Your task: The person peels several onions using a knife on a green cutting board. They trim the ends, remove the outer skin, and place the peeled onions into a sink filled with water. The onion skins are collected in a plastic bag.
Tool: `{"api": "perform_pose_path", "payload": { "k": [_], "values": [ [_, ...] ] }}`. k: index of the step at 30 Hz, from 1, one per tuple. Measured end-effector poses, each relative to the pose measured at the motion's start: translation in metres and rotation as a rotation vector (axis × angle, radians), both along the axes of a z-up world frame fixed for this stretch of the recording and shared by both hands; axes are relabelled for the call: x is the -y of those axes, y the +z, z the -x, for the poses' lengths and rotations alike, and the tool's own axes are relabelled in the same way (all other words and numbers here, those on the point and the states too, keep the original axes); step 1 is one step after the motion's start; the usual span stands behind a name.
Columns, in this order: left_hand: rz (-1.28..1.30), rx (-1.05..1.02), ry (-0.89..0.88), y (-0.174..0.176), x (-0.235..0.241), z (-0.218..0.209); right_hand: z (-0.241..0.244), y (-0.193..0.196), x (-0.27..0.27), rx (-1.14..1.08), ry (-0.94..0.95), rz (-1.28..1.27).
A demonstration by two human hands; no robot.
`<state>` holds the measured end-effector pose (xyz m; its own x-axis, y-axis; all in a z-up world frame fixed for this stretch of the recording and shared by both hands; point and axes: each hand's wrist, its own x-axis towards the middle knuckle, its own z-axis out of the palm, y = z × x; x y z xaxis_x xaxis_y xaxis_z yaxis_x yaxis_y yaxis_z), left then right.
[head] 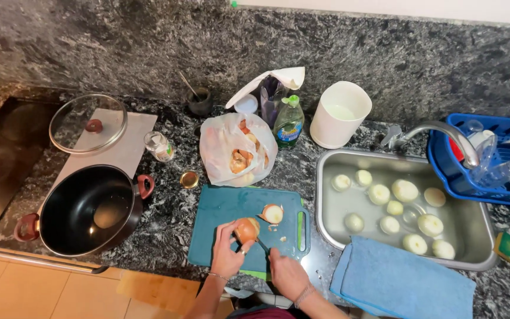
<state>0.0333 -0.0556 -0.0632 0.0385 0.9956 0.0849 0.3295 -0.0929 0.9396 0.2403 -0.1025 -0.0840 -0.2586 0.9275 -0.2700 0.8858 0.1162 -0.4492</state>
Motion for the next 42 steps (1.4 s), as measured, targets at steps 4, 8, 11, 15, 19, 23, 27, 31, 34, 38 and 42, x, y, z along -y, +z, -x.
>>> {"api": "perform_pose_path", "payload": {
  "k": [4, 8, 11, 15, 19, 23, 27, 31, 34, 38, 42],
  "values": [
    [0.003, -0.109, -0.059, 0.024, -0.001, 0.004, -0.002, -0.004, 0.008, 0.049, -0.061, 0.028],
    [0.258, -0.64, -0.14, 0.046, -0.017, 0.005, 0.0, -0.001, 0.008, 0.046, -0.055, 0.054],
    [0.241, -0.837, -0.255, 0.033, -0.035, 0.012, 0.002, -0.005, 0.008, 0.074, -0.041, 0.02],
    [0.034, -0.321, -0.177, 0.096, -0.01, 0.02, -0.003, -0.008, 0.006, 0.088, -0.05, 0.033],
    [0.004, -0.167, -0.129, 0.103, 0.007, 0.024, -0.017, 0.011, 0.0, -0.062, -0.06, 0.036],
    [-0.082, -0.165, -0.177, 0.107, 0.003, 0.024, -0.03, 0.046, -0.002, -0.408, -0.239, -0.003],
    [-0.184, -0.006, -0.314, 0.126, -0.002, 0.014, -0.011, 0.129, -0.004, -0.466, -0.023, -0.127],
    [-0.186, 0.107, -0.359, 0.146, -0.005, 0.007, -0.013, 0.138, -0.005, -0.397, 0.021, -0.352],
    [-0.218, 0.074, -0.335, 0.146, -0.004, 0.005, -0.022, 0.134, 0.001, -0.342, -0.025, -0.287],
    [-0.124, 0.21, -0.374, 0.141, -0.001, -0.004, -0.02, 0.129, 0.003, -0.309, 0.009, -0.28],
    [-0.132, 0.272, -0.363, 0.111, -0.004, -0.01, -0.01, 0.132, 0.002, -0.362, -0.019, -0.248]
  ]
}}
